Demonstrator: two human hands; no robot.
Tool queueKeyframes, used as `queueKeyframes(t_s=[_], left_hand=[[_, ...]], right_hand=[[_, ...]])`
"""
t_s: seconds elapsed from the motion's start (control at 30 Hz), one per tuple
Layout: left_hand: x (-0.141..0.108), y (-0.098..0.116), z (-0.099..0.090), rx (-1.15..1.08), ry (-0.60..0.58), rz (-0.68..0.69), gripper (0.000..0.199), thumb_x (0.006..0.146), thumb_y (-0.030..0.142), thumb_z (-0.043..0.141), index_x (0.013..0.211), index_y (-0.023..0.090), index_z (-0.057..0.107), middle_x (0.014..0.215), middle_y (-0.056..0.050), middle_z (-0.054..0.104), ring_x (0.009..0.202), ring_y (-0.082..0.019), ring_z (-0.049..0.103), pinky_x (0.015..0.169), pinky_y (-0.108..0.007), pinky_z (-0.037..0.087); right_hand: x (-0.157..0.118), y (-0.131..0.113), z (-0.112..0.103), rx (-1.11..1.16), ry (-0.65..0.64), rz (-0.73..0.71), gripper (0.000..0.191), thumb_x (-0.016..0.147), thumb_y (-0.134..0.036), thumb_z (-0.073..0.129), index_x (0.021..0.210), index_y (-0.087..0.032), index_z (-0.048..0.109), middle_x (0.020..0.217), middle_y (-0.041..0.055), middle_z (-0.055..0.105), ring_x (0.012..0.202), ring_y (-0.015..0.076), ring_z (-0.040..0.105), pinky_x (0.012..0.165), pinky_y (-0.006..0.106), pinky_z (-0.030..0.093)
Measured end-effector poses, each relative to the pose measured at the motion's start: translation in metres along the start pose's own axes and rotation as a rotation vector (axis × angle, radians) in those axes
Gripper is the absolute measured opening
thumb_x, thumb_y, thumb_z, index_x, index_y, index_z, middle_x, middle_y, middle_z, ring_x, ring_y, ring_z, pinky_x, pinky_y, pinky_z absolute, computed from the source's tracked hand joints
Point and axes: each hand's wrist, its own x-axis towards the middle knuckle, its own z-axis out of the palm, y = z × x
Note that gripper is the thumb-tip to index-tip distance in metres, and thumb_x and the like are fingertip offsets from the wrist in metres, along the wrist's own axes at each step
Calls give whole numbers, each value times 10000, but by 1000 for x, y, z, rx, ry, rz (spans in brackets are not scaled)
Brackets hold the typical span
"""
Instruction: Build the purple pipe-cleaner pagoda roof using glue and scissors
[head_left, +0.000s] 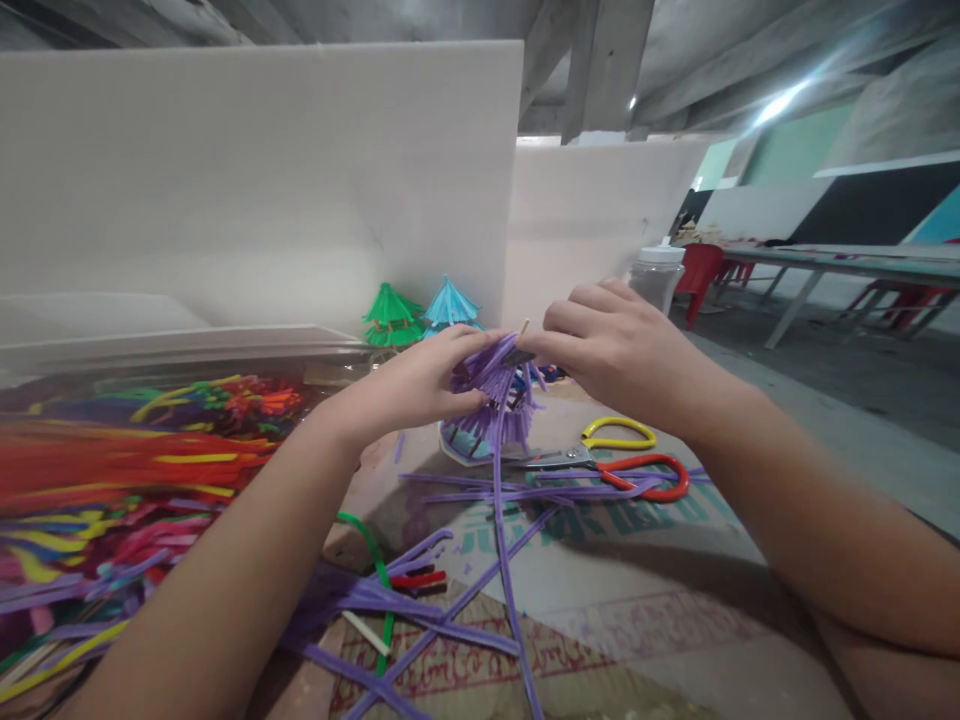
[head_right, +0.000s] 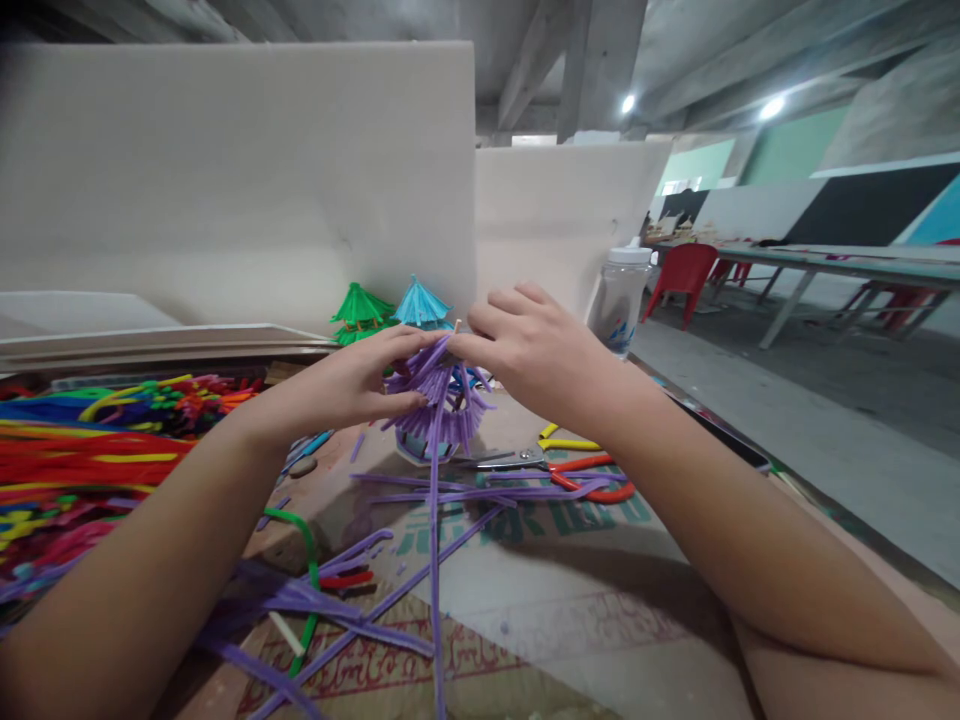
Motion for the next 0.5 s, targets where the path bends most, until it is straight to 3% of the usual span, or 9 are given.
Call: queueKeyframes(t_s=[0.5], left_hand=[[-1,1,1,6,5,-1,626,884,288,608,1480,269,420,1328,-92,547,1173,-225,552,978,-351,468]], right_hand=[[2,-3,0,43,-2,5,239,958,-138,490,1087,-208,678,893,67,682,810,216,472,755,352,297]])
